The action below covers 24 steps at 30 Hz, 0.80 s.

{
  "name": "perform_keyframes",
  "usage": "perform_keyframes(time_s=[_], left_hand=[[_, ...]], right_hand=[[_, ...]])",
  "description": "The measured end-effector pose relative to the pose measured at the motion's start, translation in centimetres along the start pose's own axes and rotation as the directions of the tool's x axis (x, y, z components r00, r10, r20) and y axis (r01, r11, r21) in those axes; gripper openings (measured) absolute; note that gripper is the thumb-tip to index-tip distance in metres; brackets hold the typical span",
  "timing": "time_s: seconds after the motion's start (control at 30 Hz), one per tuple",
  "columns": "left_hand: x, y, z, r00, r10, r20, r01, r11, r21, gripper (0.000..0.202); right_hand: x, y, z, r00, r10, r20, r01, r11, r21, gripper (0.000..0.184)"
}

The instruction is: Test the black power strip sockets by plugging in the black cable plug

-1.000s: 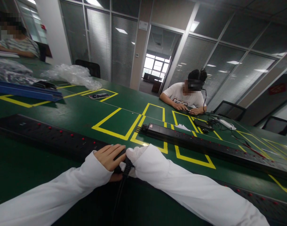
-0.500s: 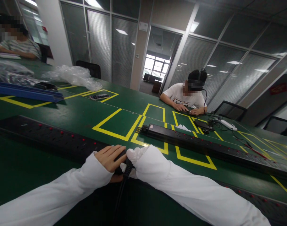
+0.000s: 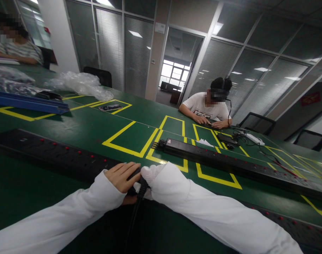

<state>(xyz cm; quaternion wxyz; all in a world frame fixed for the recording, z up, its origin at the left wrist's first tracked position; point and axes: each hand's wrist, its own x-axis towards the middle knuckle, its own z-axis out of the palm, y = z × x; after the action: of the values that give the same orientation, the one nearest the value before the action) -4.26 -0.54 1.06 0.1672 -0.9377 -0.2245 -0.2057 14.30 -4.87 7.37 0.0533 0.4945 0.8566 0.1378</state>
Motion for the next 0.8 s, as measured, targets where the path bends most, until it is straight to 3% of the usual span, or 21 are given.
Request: perform_keyframes(time_s=[0.2,0.37,0.53,0.8], left_hand=[[0.02,-0.06,-0.01,1.0,0.006,0.015,-0.006,1.0,0.001,0.05],[0.12,-0.02,-0.12,1.0,0.016,0.006,-0.016,1.0,0.011,0.049],[0.11,0.0,0.03,1.0,0.019,-0.021,-0.018,1.0,0.008,0.049],[0.09,-0.03,-0.01,0.999,0.027,-0.019,-0.027,0.999,0.02,0.047]], right_hand=[[0.17,-0.34,-0.68,0.996,0.044,0.077,-0.042,0.999,-0.025,0.038],[-0.17,0.08,-0.91,0.999,-0.036,-0.027,0.036,0.999,0.02,0.038],[-0.51,0.21,-0.73,0.998,-0.04,-0.043,0.039,0.999,-0.011,0.037],[0.11,-0.17,-0.95,0.997,0.016,0.078,-0.017,1.0,0.011,0.042]])
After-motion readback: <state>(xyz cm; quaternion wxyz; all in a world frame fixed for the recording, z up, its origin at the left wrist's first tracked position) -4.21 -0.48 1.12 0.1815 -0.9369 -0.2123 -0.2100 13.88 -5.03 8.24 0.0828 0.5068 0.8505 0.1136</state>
